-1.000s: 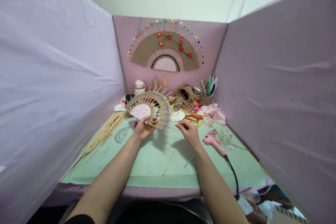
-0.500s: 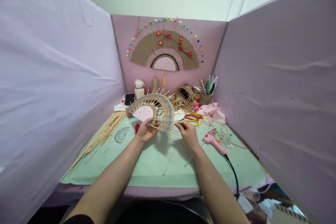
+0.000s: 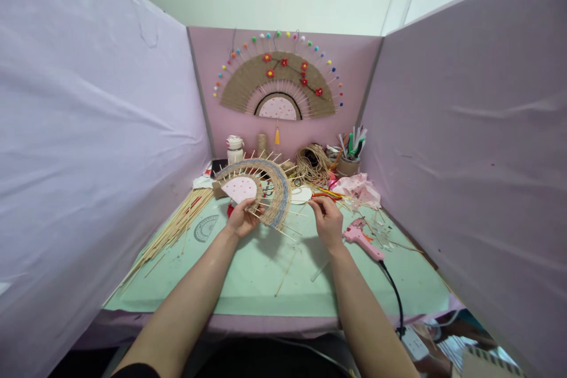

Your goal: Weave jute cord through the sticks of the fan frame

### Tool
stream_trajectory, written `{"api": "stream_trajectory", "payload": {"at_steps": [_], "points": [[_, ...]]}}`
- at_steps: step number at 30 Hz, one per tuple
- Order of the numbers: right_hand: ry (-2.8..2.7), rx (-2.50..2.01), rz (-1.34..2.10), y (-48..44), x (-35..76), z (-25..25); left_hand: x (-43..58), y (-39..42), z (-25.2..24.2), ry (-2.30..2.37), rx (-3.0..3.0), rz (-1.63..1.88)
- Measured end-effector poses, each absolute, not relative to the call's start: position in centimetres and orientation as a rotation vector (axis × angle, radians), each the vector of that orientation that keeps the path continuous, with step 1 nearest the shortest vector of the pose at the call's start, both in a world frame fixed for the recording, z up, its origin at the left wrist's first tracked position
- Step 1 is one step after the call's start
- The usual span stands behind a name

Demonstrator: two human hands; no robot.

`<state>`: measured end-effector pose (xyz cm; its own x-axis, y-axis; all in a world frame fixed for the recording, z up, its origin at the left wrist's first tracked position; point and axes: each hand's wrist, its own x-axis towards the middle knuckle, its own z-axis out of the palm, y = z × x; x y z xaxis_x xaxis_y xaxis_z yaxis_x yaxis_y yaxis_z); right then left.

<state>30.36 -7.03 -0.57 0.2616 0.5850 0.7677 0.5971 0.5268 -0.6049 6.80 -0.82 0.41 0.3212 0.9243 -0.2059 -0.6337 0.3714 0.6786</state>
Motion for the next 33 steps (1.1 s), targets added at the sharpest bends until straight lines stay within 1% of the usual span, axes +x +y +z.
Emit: {"api": "stream_trajectory", "payload": {"at_steps": [3,5,7,12,15,18,25,30,33], "points": [[-1.423,-1.084,-0.012,-7.1,30.3,-0.4,6.7,-0.7,0.5,0.658,0.551,1.098],[-1.442,-1.077,0.048,-7.2,30.2,-0.3,6.6,-0.7,0.6,0.671,0.565,1.093],[-1.433,-1.086,0.183,-7.2,30.2,-0.2,6.5,-0.8,0.8,0.679,0.579,1.092],[-1.314,-1.061,0.661,-7.1,30.5,0.1,6.2,-0.9,1.0,0.67,0.591,1.104],[-1.306,-1.04,0.831,-7.1,30.5,0.3,6.2,-0.9,0.8,0.67,0.601,1.08],[-1.317,-1.046,0.855,-7.1,30.3,0.1,6.3,-1.0,0.6,0.652,0.633,1.041],[-1.312,-1.056,0.78,-6.9,29.4,-0.4,6.9,-1.6,0.4,0.567,0.67,0.926],[-1.261,-1.066,0.703,-7.1,29.5,0.0,7.0,-1.9,0.8,0.559,0.669,0.97],[-1.253,-1.022,0.687,-7.3,29.4,0.3,6.8,-1.9,0.9,0.559,0.663,0.94]]}}
